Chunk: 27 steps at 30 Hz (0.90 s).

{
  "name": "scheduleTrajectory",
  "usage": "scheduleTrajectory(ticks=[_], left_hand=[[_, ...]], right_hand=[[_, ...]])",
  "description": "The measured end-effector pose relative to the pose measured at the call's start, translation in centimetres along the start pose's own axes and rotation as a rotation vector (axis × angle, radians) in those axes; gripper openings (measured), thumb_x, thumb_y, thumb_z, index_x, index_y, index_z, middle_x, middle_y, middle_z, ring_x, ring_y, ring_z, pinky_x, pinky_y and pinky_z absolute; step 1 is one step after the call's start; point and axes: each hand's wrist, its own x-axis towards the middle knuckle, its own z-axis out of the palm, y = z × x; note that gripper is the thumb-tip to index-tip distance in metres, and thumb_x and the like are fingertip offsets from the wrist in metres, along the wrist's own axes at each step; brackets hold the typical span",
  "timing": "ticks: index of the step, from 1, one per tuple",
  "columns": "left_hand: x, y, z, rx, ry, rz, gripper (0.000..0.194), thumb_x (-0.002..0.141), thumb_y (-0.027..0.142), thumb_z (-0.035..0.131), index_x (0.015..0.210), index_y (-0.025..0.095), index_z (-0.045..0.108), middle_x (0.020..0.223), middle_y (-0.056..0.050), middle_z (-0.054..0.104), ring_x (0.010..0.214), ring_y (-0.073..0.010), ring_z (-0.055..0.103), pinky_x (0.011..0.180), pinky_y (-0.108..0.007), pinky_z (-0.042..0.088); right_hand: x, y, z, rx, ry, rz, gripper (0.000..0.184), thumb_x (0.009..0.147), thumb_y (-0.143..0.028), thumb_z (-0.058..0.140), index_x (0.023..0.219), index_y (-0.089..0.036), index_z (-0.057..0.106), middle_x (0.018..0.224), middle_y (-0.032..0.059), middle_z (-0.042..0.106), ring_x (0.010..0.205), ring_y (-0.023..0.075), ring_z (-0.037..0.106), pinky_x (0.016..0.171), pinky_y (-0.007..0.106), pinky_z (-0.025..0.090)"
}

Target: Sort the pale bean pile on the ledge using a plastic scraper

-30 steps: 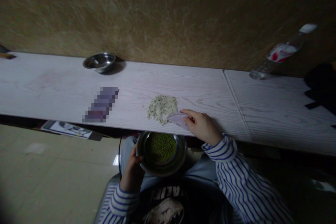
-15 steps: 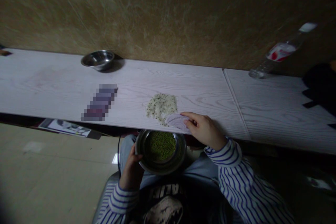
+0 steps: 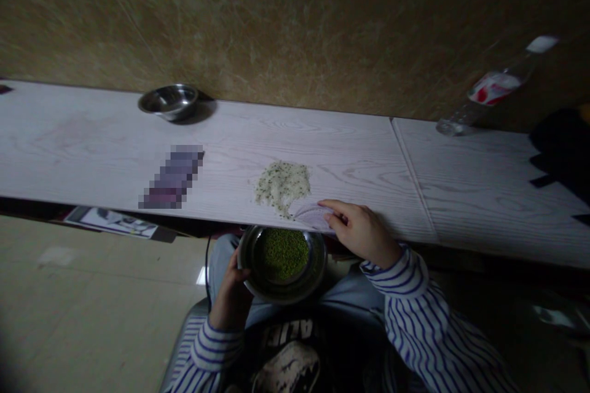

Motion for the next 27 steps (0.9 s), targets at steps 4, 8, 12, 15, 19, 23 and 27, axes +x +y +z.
scheduleTrajectory(ticks=[4, 8, 12, 15, 19, 23, 27], left_hand=[[0.0, 0.1, 0.0, 0.003, 0.011, -0.010, 0.058, 0.072, 0.023, 0.070, 0.130, 0.031, 0.070, 0.134, -0.005, 0.071, 0.136, -0.0340, 0.054, 0.103, -0.045, 0.048], [0.0, 0.1, -0.1, -0.005, 0.001, -0.018, 0.061, 0.072, 0.023, 0.070, 0.132, 0.030, 0.068, 0.135, -0.005, 0.070, 0.137, -0.0330, 0.052, 0.105, -0.044, 0.047], [0.0, 0.0, 0.0, -0.014, 0.006, -0.022, 0.059, 0.072, 0.023, 0.071, 0.131, 0.029, 0.069, 0.133, -0.004, 0.071, 0.135, -0.0330, 0.054, 0.106, -0.045, 0.047], [0.0, 0.0, 0.1, -0.012, 0.005, -0.018, 0.056, 0.073, 0.023, 0.070, 0.129, 0.029, 0.070, 0.134, -0.004, 0.071, 0.136, -0.0320, 0.054, 0.105, -0.043, 0.047], [-0.1, 0.1, 0.3, -0.014, -0.019, -0.012, 0.056, 0.074, 0.022, 0.069, 0.129, 0.030, 0.070, 0.131, -0.004, 0.072, 0.133, -0.0315, 0.056, 0.103, -0.042, 0.048], [-0.2, 0.3, 0.2, -0.011, -0.006, -0.016, 0.055, 0.074, 0.022, 0.069, 0.128, 0.030, 0.071, 0.133, -0.004, 0.072, 0.132, -0.0321, 0.057, 0.100, -0.043, 0.050], [-0.2, 0.3, 0.2, -0.015, 0.006, -0.022, 0.055, 0.074, 0.022, 0.069, 0.128, 0.029, 0.071, 0.132, -0.005, 0.072, 0.129, -0.0330, 0.059, 0.099, -0.043, 0.050]], right_hand=[[-0.2, 0.1, 0.1, 0.005, -0.016, 0.002, 0.037, 0.091, -0.030, 0.055, 0.117, -0.020, 0.079, 0.086, 0.0050, 0.080, 0.053, 0.0148, 0.058, 0.047, 0.028, 0.043], [-0.3, 0.0, 0.1, 0.012, -0.020, 0.002, 0.037, 0.090, -0.029, 0.056, 0.117, -0.018, 0.079, 0.082, 0.0052, 0.079, 0.053, 0.0149, 0.058, 0.050, 0.028, 0.044], [-0.5, 0.0, 0.2, 0.015, -0.016, -0.001, 0.036, 0.090, -0.030, 0.056, 0.116, -0.018, 0.079, 0.080, 0.0046, 0.078, 0.053, 0.0149, 0.058, 0.050, 0.028, 0.044], [-0.5, -0.2, 0.3, 0.020, -0.022, 0.001, 0.036, 0.091, -0.030, 0.056, 0.117, -0.019, 0.078, 0.085, 0.0047, 0.080, 0.052, 0.0145, 0.058, 0.049, 0.028, 0.044], [-0.5, -0.5, 0.5, 0.027, -0.045, -0.001, 0.036, 0.090, -0.029, 0.056, 0.116, -0.019, 0.079, 0.082, 0.0041, 0.080, 0.051, 0.0143, 0.057, 0.047, 0.028, 0.044], [-0.4, -0.7, 0.7, 0.021, -0.028, -0.002, 0.038, 0.091, -0.030, 0.055, 0.118, -0.018, 0.078, 0.089, 0.0061, 0.081, 0.053, 0.0147, 0.059, 0.048, 0.028, 0.045], [0.1, -1.1, 0.9, -0.001, -0.034, -0.014, 0.038, 0.091, -0.029, 0.055, 0.119, -0.018, 0.078, 0.093, 0.0067, 0.082, 0.055, 0.0156, 0.061, 0.049, 0.028, 0.045]])
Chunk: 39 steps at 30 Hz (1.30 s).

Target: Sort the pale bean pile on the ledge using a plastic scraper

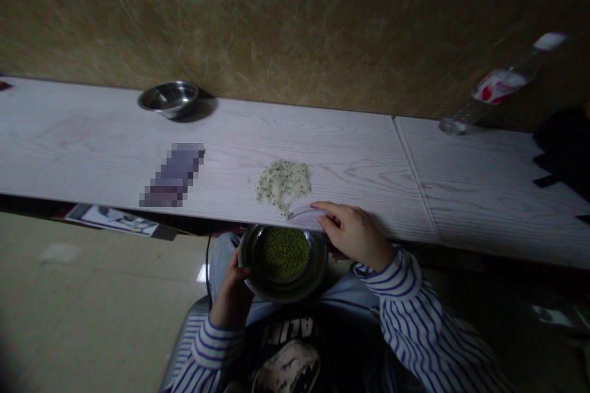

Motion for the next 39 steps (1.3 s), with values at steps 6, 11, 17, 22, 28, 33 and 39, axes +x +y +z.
scheduleTrajectory(ticks=[6, 11, 17, 22, 28, 33, 39], left_hand=[[0.1, -0.1, -0.1, 0.016, -0.010, -0.002, 0.056, 0.073, 0.025, 0.070, 0.129, 0.030, 0.070, 0.132, -0.006, 0.071, 0.130, -0.0356, 0.057, 0.102, -0.045, 0.049], [0.2, -0.1, -0.2, 0.009, 0.000, 0.007, 0.056, 0.072, 0.025, 0.072, 0.128, 0.029, 0.071, 0.134, -0.007, 0.071, 0.133, -0.0363, 0.056, 0.103, -0.045, 0.049], [0.2, -0.3, -0.3, 0.013, -0.034, 0.024, 0.054, 0.074, 0.023, 0.069, 0.128, 0.029, 0.070, 0.134, -0.005, 0.071, 0.133, -0.0313, 0.057, 0.101, -0.041, 0.049], [0.4, -0.5, -0.5, -0.004, -0.024, 0.019, 0.054, 0.072, 0.023, 0.070, 0.126, 0.028, 0.070, 0.132, -0.005, 0.072, 0.131, -0.0323, 0.058, 0.100, -0.043, 0.050], [0.5, -0.7, -0.7, 0.011, -0.021, 0.017, 0.055, 0.073, 0.023, 0.070, 0.128, 0.029, 0.069, 0.131, -0.005, 0.072, 0.132, -0.0329, 0.057, 0.101, -0.043, 0.050], [0.6, -0.7, -0.8, -0.001, -0.012, 0.013, 0.057, 0.071, 0.024, 0.072, 0.128, 0.029, 0.070, 0.129, -0.005, 0.073, 0.130, -0.0340, 0.058, 0.102, -0.045, 0.050], [0.6, -0.9, -1.0, 0.009, -0.012, 0.016, 0.059, 0.072, 0.024, 0.071, 0.131, 0.029, 0.068, 0.132, -0.005, 0.072, 0.132, -0.0328, 0.057, 0.105, -0.045, 0.048]], right_hand=[[0.9, 0.3, -0.5, -0.056, 0.036, 0.008, 0.038, 0.091, -0.030, 0.055, 0.120, -0.020, 0.078, 0.090, 0.0066, 0.081, 0.057, 0.0159, 0.063, 0.051, 0.028, 0.046], [1.1, 1.3, -1.1, -0.059, 0.095, 0.017, 0.040, 0.091, -0.032, 0.056, 0.121, -0.018, 0.078, 0.077, 0.0052, 0.075, 0.057, 0.0160, 0.061, 0.052, 0.027, 0.044], [0.9, 2.1, -1.2, -0.050, 0.115, 0.057, 0.042, 0.088, -0.033, 0.057, 0.118, -0.015, 0.079, 0.071, 0.0044, 0.070, 0.051, 0.0145, 0.053, 0.049, 0.028, 0.040], [0.4, 2.2, -1.3, -0.020, 0.080, 0.050, 0.042, 0.088, -0.035, 0.057, 0.118, -0.016, 0.079, 0.068, 0.0033, 0.069, 0.049, 0.0139, 0.049, 0.047, 0.028, 0.037], [0.9, 2.8, -1.8, -0.007, 0.145, 0.056, 0.042, 0.088, -0.035, 0.058, 0.118, -0.016, 0.079, 0.069, 0.0037, 0.070, 0.051, 0.0144, 0.053, 0.050, 0.028, 0.041], [2.0, 2.9, -2.0, -0.057, 0.115, 0.048, 0.042, 0.088, -0.033, 0.057, 0.119, -0.016, 0.079, 0.066, 0.0035, 0.070, 0.049, 0.0142, 0.049, 0.047, 0.028, 0.038], [1.7, 3.1, -2.2, -0.070, 0.017, 0.032, 0.039, 0.090, -0.032, 0.057, 0.119, -0.021, 0.079, 0.070, 0.0028, 0.075, 0.050, 0.0148, 0.051, 0.047, 0.028, 0.038]])
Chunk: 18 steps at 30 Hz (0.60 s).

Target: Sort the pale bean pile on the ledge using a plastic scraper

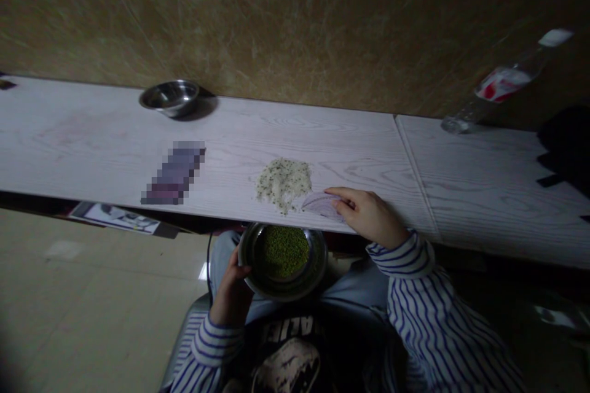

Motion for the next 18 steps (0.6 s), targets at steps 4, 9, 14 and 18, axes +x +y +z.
scheduleTrajectory(ticks=[4, 9, 14, 18], left_hand=[[0.0, -0.1, -0.1, 0.017, -0.021, 0.018, 0.058, 0.074, 0.025, 0.070, 0.132, 0.029, 0.067, 0.137, -0.006, 0.070, 0.135, -0.0325, 0.055, 0.104, -0.044, 0.049], [-0.2, 0.2, 0.3, 0.025, -0.046, -0.007, 0.060, 0.075, 0.023, 0.068, 0.134, 0.031, 0.066, 0.134, -0.004, 0.071, 0.130, -0.0304, 0.059, 0.101, -0.042, 0.050], [-0.3, 0.4, 0.5, 0.012, -0.042, -0.004, 0.060, 0.075, 0.022, 0.069, 0.134, 0.031, 0.066, 0.132, -0.002, 0.072, 0.132, -0.0311, 0.057, 0.102, -0.042, 0.050], [-0.1, 0.2, 0.1, 0.015, -0.026, -0.003, 0.058, 0.075, 0.023, 0.068, 0.133, 0.031, 0.067, 0.134, -0.003, 0.071, 0.133, -0.0322, 0.056, 0.102, -0.044, 0.050]], right_hand=[[-0.5, 0.1, 0.1, -0.009, -0.017, 0.003, 0.037, 0.090, -0.032, 0.058, 0.119, -0.023, 0.079, 0.081, 0.0038, 0.080, 0.054, 0.0155, 0.057, 0.049, 0.028, 0.041], [-1.0, -1.0, 0.6, 0.019, -0.045, -0.039, 0.037, 0.091, -0.028, 0.056, 0.121, -0.023, 0.078, 0.106, 0.0056, 0.082, 0.060, 0.0154, 0.064, 0.054, 0.028, 0.049], [-1.3, -1.9, 0.8, 0.033, -0.065, -0.074, 0.037, 0.092, -0.027, 0.056, 0.121, -0.023, 0.078, 0.114, 0.0067, 0.081, 0.062, 0.0149, 0.066, 0.055, 0.027, 0.050], [-1.2, -1.5, 0.3, 0.024, -0.007, -0.044, 0.037, 0.092, -0.029, 0.057, 0.121, -0.020, 0.078, 0.098, 0.0065, 0.082, 0.059, 0.0150, 0.064, 0.053, 0.027, 0.047]])
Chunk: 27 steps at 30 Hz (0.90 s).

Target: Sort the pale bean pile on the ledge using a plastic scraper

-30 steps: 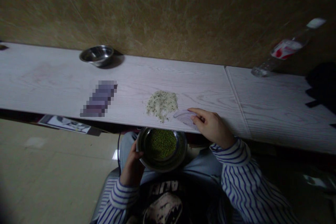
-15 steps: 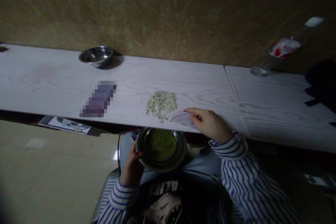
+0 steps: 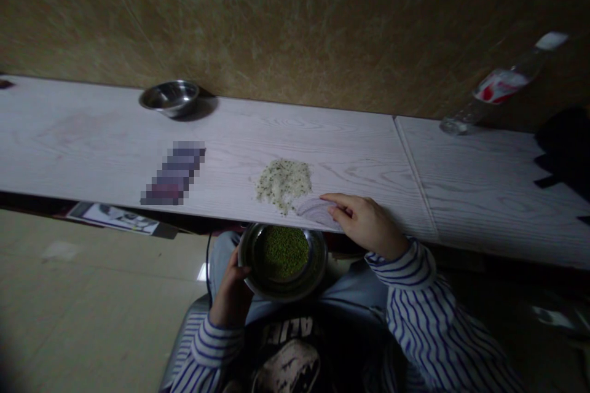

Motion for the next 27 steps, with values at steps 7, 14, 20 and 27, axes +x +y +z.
scheduleTrajectory(ticks=[7, 14, 20, 27], left_hand=[[0.1, -0.2, 0.0, -0.011, 0.028, 0.008, 0.058, 0.073, 0.024, 0.069, 0.130, 0.029, 0.069, 0.133, -0.004, 0.072, 0.135, -0.0336, 0.055, 0.105, -0.046, 0.048], [-0.3, 0.4, 0.5, -0.001, 0.014, 0.017, 0.055, 0.074, 0.023, 0.068, 0.129, 0.029, 0.070, 0.135, -0.005, 0.070, 0.137, -0.0338, 0.053, 0.103, -0.046, 0.049], [-0.3, 0.3, 0.6, 0.016, 0.007, 0.014, 0.056, 0.075, 0.025, 0.068, 0.131, 0.030, 0.068, 0.137, -0.005, 0.069, 0.139, -0.0326, 0.051, 0.106, -0.045, 0.046], [-0.3, 0.5, 0.7, -0.008, 0.006, -0.006, 0.058, 0.074, 0.023, 0.069, 0.132, 0.029, 0.068, 0.134, -0.005, 0.071, 0.133, -0.0334, 0.056, 0.101, -0.044, 0.049]], right_hand=[[0.5, 0.3, 0.0, -0.009, -0.005, 0.037, 0.038, 0.091, -0.029, 0.057, 0.120, -0.019, 0.079, 0.079, 0.0049, 0.079, 0.055, 0.0152, 0.061, 0.048, 0.026, 0.042], [0.6, -0.4, 0.5, -0.026, -0.021, 0.007, 0.035, 0.091, -0.027, 0.057, 0.118, -0.022, 0.080, 0.088, 0.0051, 0.082, 0.058, 0.0153, 0.064, 0.050, 0.026, 0.046], [0.2, -1.1, 1.0, 0.000, -0.047, -0.049, 0.035, 0.092, -0.027, 0.058, 0.120, -0.023, 0.078, 0.109, 0.0063, 0.082, 0.071, 0.0169, 0.070, 0.061, 0.028, 0.053], [0.0, -0.9, 0.9, 0.011, -0.008, -0.022, 0.034, 0.092, -0.026, 0.057, 0.119, -0.022, 0.078, 0.096, 0.0056, 0.083, 0.063, 0.0149, 0.068, 0.052, 0.025, 0.049]])
